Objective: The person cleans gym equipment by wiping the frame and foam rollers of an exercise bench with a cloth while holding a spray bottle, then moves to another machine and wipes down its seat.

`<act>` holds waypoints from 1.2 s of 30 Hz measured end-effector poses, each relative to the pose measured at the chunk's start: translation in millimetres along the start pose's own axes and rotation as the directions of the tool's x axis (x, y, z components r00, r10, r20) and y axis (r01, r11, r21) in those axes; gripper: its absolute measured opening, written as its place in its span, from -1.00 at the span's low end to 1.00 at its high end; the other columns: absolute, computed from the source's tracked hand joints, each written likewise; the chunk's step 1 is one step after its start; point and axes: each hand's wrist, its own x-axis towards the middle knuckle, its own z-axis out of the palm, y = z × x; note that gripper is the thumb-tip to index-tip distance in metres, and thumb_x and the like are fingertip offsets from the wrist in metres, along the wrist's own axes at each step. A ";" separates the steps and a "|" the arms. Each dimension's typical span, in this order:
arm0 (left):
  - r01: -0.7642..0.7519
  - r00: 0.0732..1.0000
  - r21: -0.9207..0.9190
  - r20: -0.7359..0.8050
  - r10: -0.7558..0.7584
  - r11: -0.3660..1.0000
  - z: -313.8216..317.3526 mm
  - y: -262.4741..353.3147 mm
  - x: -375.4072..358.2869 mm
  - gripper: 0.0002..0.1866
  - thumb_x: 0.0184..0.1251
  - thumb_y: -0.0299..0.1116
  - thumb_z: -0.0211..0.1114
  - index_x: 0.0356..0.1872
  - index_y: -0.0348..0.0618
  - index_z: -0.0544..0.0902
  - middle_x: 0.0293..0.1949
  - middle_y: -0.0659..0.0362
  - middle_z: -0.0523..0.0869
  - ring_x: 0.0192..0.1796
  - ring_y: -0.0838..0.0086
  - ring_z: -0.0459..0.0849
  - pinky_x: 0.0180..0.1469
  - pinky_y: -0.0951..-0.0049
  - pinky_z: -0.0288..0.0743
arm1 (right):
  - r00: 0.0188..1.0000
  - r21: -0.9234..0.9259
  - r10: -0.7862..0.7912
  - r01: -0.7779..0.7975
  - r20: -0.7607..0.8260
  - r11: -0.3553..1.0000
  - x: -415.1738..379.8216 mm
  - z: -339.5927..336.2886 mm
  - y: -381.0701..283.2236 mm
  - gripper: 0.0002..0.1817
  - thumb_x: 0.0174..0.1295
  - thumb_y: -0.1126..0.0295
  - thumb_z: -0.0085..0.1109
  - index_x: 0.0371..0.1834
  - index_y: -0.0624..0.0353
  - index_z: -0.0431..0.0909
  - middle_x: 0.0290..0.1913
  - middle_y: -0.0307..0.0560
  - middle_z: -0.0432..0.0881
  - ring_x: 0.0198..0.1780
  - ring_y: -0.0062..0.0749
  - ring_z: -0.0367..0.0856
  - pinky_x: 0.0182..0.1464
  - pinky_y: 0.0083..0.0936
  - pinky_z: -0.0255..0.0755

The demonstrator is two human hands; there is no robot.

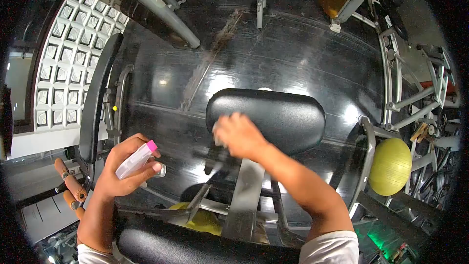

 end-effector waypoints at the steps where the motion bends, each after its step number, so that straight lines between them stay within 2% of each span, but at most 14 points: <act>1: -0.015 1.000 0.008 -0.007 0.016 1.000 -0.7 -0.2 0.1 -0.82 0.18 -0.54 0.53 -0.28 -0.29 0.67 -0.33 0.13 0.63 -0.27 0.41 0.60 -0.19 0.42 0.43 | 0.987 0.000 0.119 -0.120 -0.105 0.993 6.8 -14.1 14.6 -0.51 -0.01 0.48 0.35 0.08 0.02 0.62 0.19 -0.02 0.53 0.17 0.00 0.45 0.18 -0.18 0.43; 3: -0.015 1.000 0.001 -0.002 0.015 1.000 -1.0 0.3 0.3 -0.81 0.17 -0.53 0.53 -0.28 -0.28 0.67 -0.33 0.13 0.63 -0.27 0.41 0.60 -0.18 0.42 0.44 | 0.895 -0.132 0.280 -0.343 -0.347 0.930 11.6 -26.5 43.7 -0.54 0.01 0.50 0.32 0.07 0.04 0.62 0.21 0.00 0.53 0.16 0.04 0.46 0.19 -0.08 0.42; 6: -0.017 1.000 -0.015 -0.005 0.017 1.000 0.9 -1.8 -0.2 -0.81 0.17 -0.53 0.53 -0.27 -0.28 0.67 -0.33 0.13 0.63 -0.27 0.41 0.60 -0.18 0.42 0.44 | 0.887 -0.204 0.344 -0.415 -0.309 0.887 -4.9 -19.5 53.2 -0.55 0.01 0.50 0.31 0.05 0.05 0.62 0.20 -0.02 0.53 0.16 0.06 0.45 0.19 -0.01 0.41; 11: -0.044 0.999 0.022 0.030 0.044 0.999 1.4 -1.5 0.7 -0.80 0.19 -0.52 0.54 -0.25 -0.29 0.68 -0.32 0.12 0.64 -0.25 0.41 0.62 -0.19 0.42 0.45 | 0.999 -0.103 0.007 -0.002 0.048 0.995 -32.2 31.7 1.4 -0.64 0.08 0.36 0.31 0.00 0.02 0.64 0.19 -0.06 0.54 0.16 -0.05 0.48 0.15 -0.11 0.43; 13: -0.022 0.999 0.003 0.042 0.022 1.000 1.9 0.9 -0.7 -0.80 0.19 -0.51 0.54 -0.25 -0.30 0.68 -0.31 0.12 0.64 -0.25 0.41 0.62 -0.19 0.43 0.45 | 0.979 -0.102 -0.159 0.172 0.126 0.980 -28.7 38.3 -19.2 -0.66 0.08 0.34 0.32 -0.03 0.01 0.65 0.18 -0.08 0.55 0.11 -0.08 0.51 0.13 -0.16 0.45; 14: -0.010 0.999 -0.005 0.048 0.011 1.000 1.2 2.0 -0.9 -0.80 0.19 -0.51 0.54 -0.25 -0.30 0.68 -0.31 0.12 0.64 -0.25 0.41 0.62 -0.19 0.43 0.45 | 0.976 -0.047 -0.213 0.215 0.046 0.975 -29.4 49.8 -21.9 -0.63 0.03 0.34 0.37 -0.03 0.01 0.65 0.18 -0.07 0.55 0.08 -0.09 0.52 0.13 -0.18 0.45; 17: -0.002 0.999 -0.019 0.036 0.003 1.000 0.3 2.2 -2.4 -0.81 0.19 -0.51 0.54 -0.25 -0.30 0.68 -0.31 0.13 0.64 -0.25 0.43 0.62 -0.19 0.43 0.45 | 0.979 -0.027 -0.170 0.174 0.110 0.984 -9.1 13.6 -8.3 -0.57 -0.05 0.33 0.43 -0.02 0.00 0.65 0.19 -0.03 0.54 0.10 -0.08 0.51 0.14 -0.17 0.45; 18: -0.010 1.000 -0.030 0.024 0.010 1.000 0.6 1.1 -3.0 -0.80 0.19 -0.51 0.54 -0.26 -0.29 0.68 -0.31 0.13 0.64 -0.25 0.44 0.62 -0.19 0.43 0.44 | 0.997 -0.005 -0.055 0.055 0.063 0.998 -0.7 -3.1 4.1 -0.51 -0.12 0.33 0.46 -0.01 -0.02 0.65 0.19 0.00 0.54 0.11 -0.04 0.49 0.13 -0.15 0.45; 21: -0.037 0.999 -0.034 0.003 0.037 0.999 0.2 0.4 -2.2 -0.80 0.19 -0.50 0.55 -0.26 -0.29 0.67 -0.31 0.13 0.64 -0.26 0.44 0.61 -0.20 0.44 0.44 | 0.916 -0.158 0.215 -0.280 -0.338 0.947 5.9 -28.8 50.5 -0.46 -0.09 0.45 0.40 0.09 -0.01 0.65 0.21 -0.01 0.53 0.13 0.02 0.47 0.16 -0.07 0.43; 23: -0.043 0.999 -0.004 0.005 0.043 0.999 0.1 0.0 -2.0 -0.80 0.19 -0.50 0.55 -0.27 -0.29 0.67 -0.31 0.13 0.64 -0.26 0.44 0.61 -0.20 0.45 0.43 | 0.883 -0.207 0.274 -0.370 -0.381 0.906 -3.5 -30.5 69.5 -0.48 -0.06 0.46 0.38 0.08 0.01 0.64 0.23 -0.03 0.53 0.16 0.03 0.46 0.18 -0.02 0.42; 26: -0.047 0.999 0.011 0.026 0.047 0.999 0.6 -0.8 -1.3 -0.80 0.20 -0.50 0.55 -0.27 -0.29 0.67 -0.31 0.13 0.64 -0.26 0.44 0.61 -0.20 0.45 0.43 | 0.949 -0.233 0.228 -0.277 -0.217 0.932 -27.9 -8.2 51.1 -0.51 -0.05 0.43 0.38 0.06 -0.01 0.65 0.21 -0.07 0.55 0.16 0.02 0.47 0.16 -0.01 0.41; 31: -0.031 0.999 -0.005 0.030 0.031 1.000 3.1 0.4 -2.8 -0.80 0.20 -0.49 0.55 -0.26 -0.29 0.68 -0.31 0.14 0.64 -0.25 0.46 0.61 -0.19 0.45 0.44 | 0.985 -0.121 -0.100 0.118 0.140 0.986 -35.2 25.4 -3.6 -0.55 -0.03 0.24 0.45 -0.01 -0.06 0.64 0.17 -0.17 0.54 0.17 -0.13 0.48 0.13 -0.15 0.41; 33: -0.015 1.000 -0.017 0.022 0.015 1.000 0.8 0.2 -3.9 -0.80 0.20 -0.49 0.55 -0.26 -0.28 0.68 -0.30 0.14 0.64 -0.24 0.47 0.62 -0.19 0.45 0.45 | 0.960 -0.038 -0.262 0.267 0.101 0.963 -29.4 25.4 -11.1 -0.53 -0.06 0.23 0.45 0.01 -0.07 0.63 0.16 -0.14 0.54 0.15 -0.13 0.49 0.10 -0.16 0.42; 36: 0.003 1.000 -0.050 -0.005 -0.003 0.999 -0.5 -1.1 -5.4 -0.80 0.19 -0.51 0.55 -0.25 -0.28 0.67 -0.29 0.14 0.64 -0.23 0.47 0.63 -0.17 0.45 0.47 | 0.989 -0.084 -0.143 0.145 0.030 0.986 -12.0 -2.9 6.8 -0.51 -0.07 0.26 0.43 0.04 -0.07 0.63 0.16 -0.09 0.54 0.12 -0.09 0.50 0.06 -0.16 0.44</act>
